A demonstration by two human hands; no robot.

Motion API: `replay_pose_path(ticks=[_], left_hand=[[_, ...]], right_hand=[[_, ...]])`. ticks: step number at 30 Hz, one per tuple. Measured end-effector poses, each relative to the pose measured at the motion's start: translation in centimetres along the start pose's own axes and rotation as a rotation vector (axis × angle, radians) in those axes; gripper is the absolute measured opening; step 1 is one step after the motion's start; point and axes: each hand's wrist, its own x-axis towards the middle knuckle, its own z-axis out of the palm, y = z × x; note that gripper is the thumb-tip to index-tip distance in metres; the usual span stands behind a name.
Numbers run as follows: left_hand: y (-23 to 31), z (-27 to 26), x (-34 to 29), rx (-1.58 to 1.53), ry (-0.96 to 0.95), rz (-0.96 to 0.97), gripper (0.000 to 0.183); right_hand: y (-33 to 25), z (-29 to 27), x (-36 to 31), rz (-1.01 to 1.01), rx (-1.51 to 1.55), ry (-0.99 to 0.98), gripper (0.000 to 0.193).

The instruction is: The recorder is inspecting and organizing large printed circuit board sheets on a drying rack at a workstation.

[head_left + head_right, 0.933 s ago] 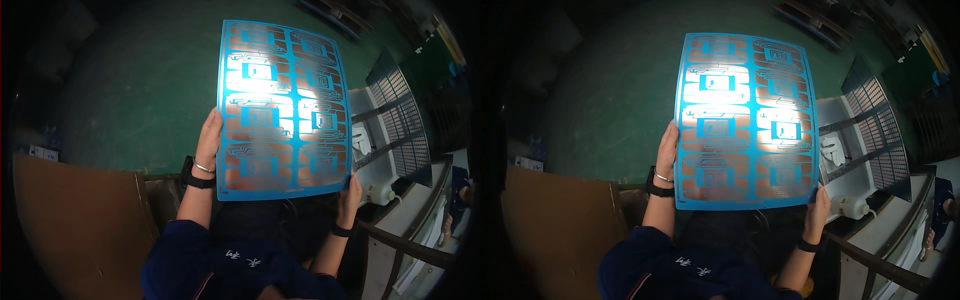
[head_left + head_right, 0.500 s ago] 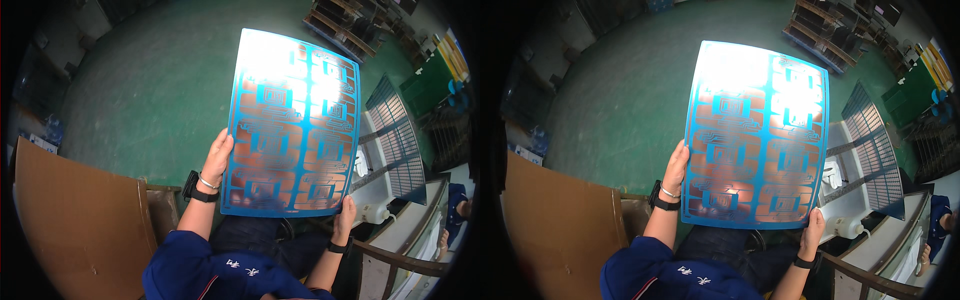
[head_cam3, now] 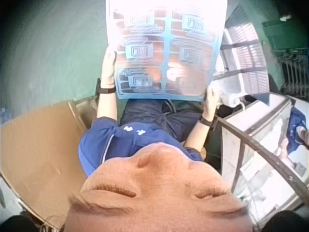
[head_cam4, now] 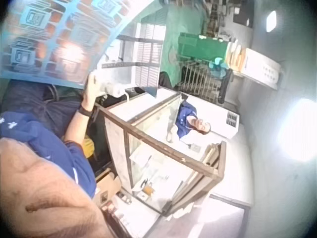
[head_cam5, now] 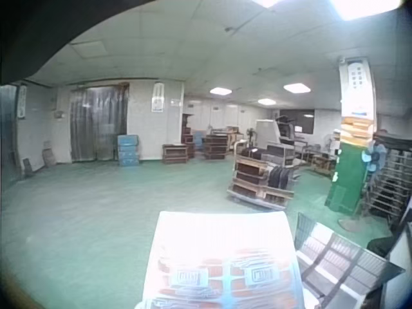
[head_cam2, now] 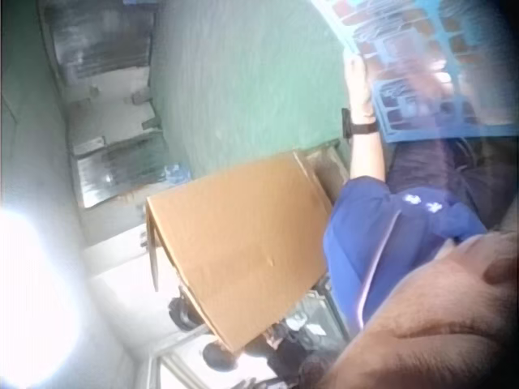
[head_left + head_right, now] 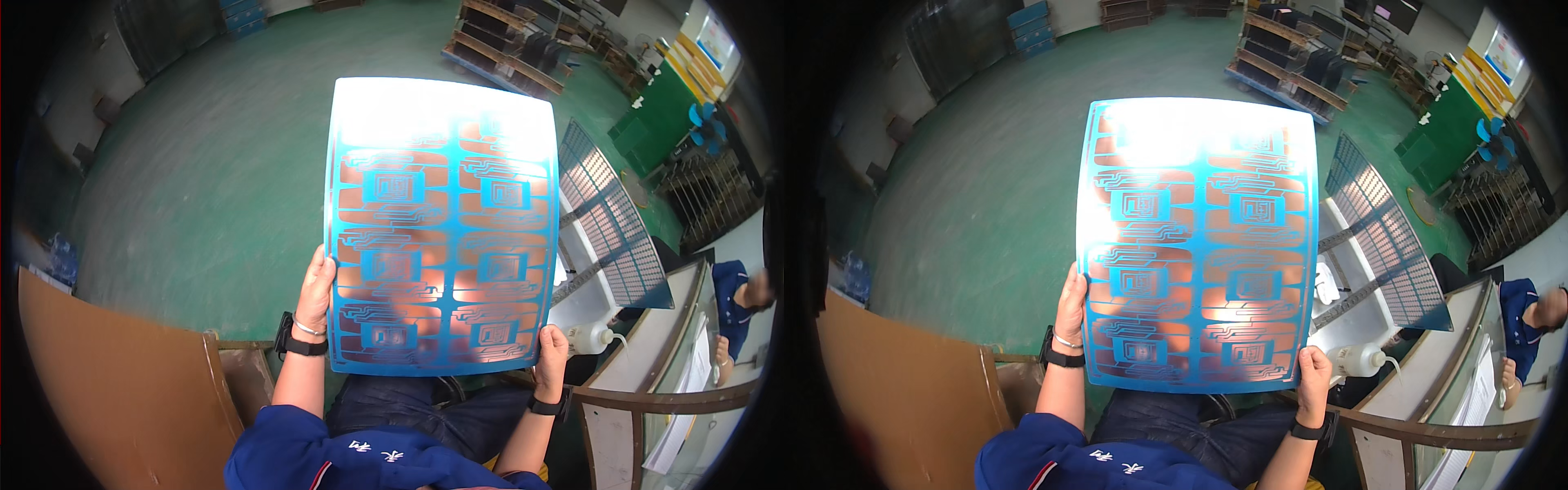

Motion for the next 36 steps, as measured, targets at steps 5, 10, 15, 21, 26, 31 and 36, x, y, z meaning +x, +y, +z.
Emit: replay_pose_path(ticks=[5, 10, 15, 21, 26, 31, 36], left_hand=[[0.6, 1.2, -0.2, -0.082, 0.018, -0.007, 0.033], [0.5, 0.8, -0.3, -0.053, -0.008, -0.011, 0.034], [1.0, 1.1, -0.6, 0.020, -0.070, -0.042, 0.034], [2.5, -1.0, 0.4, 0.154, -0.154, -0.010, 0.028], [5.3, 2.1, 1.0, 0.312, -0.005, 0.109, 0.026], [6.9, 4.2, 1.1, 0.217, -0.031, 0.364, 0.016], [6.2, 4.3, 2.5, 0.287, 0.006, 0.550, 0.012]], right_hand=[[-1.2, 0.1, -0.2, -0.059, -0.141, -0.045, 0.029], [-3.1, 1.2, 0.5, -0.114, -0.079, -0.063, 0.027], [-5.8, 4.0, 1.6, -0.224, 0.056, -0.090, 0.029], [-7.3, 5.1, 3.0, -0.292, 0.033, -0.074, 0.031], [-9.8, 5.7, 3.6, -0.376, 0.013, -0.092, 0.032], [-12.2, 6.9, 5.4, -0.516, 0.011, -0.055, 0.022], [-11.4, 7.1, 8.2, -0.600, 0.035, -0.065, 0.012]])
